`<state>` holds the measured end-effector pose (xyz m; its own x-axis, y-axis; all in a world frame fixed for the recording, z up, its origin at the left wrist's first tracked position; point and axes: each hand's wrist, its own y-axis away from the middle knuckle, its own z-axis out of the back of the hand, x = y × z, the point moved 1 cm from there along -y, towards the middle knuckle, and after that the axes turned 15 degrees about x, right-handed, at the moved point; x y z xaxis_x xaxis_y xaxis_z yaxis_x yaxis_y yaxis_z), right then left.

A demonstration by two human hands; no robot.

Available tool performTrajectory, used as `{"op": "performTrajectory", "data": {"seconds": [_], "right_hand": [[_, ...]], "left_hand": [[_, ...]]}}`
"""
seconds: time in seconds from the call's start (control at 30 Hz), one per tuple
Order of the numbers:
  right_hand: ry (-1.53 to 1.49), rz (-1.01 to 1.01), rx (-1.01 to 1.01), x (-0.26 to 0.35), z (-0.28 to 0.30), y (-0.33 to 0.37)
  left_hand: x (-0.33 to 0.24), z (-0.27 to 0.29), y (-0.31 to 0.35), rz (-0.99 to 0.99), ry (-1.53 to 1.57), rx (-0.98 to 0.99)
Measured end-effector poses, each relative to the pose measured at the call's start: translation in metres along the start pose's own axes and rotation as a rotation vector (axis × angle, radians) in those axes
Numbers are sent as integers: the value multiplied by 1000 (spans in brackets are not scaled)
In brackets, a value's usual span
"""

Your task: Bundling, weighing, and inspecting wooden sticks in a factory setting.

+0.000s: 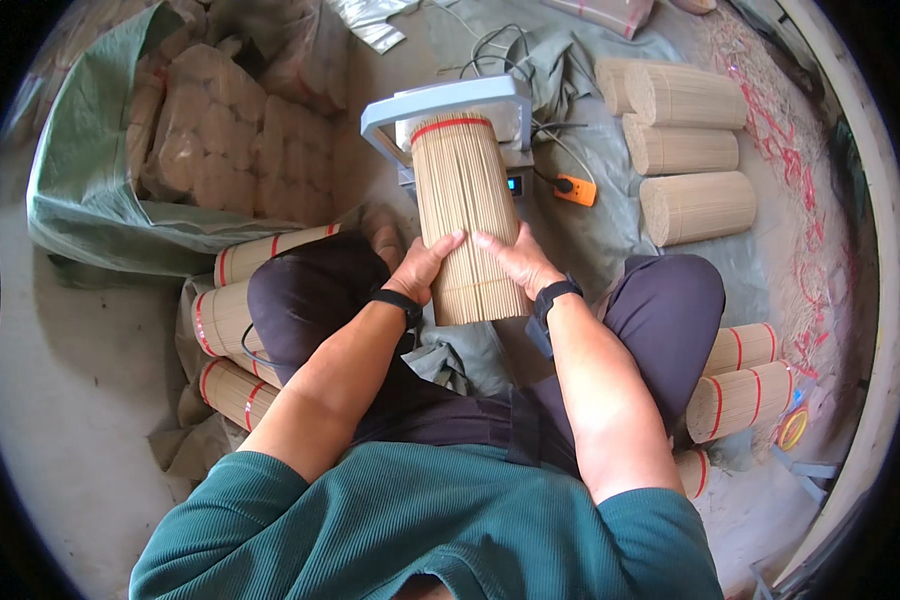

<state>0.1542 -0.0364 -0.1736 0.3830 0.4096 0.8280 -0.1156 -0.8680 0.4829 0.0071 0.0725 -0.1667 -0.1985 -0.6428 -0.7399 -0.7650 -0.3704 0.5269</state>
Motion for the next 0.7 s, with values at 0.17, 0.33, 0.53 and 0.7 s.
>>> {"op": "performTrajectory", "data": {"seconds": [0.17,0.33,0.53,0.7], "right_hand": [[-22,11,12,-7,6,-2],[-79,52,-36,12,-8,3],[-24,92,-75,39,-8,-11],[25,143,-72,62,3,-54]], "left_hand": [[-3,-8,2,-3,-73,-14],[-2,-4,-2,-44,-17,-105],[-26,-6,-8,-106,59,-120],[-63,5,-35,-153,19,-173]]}}
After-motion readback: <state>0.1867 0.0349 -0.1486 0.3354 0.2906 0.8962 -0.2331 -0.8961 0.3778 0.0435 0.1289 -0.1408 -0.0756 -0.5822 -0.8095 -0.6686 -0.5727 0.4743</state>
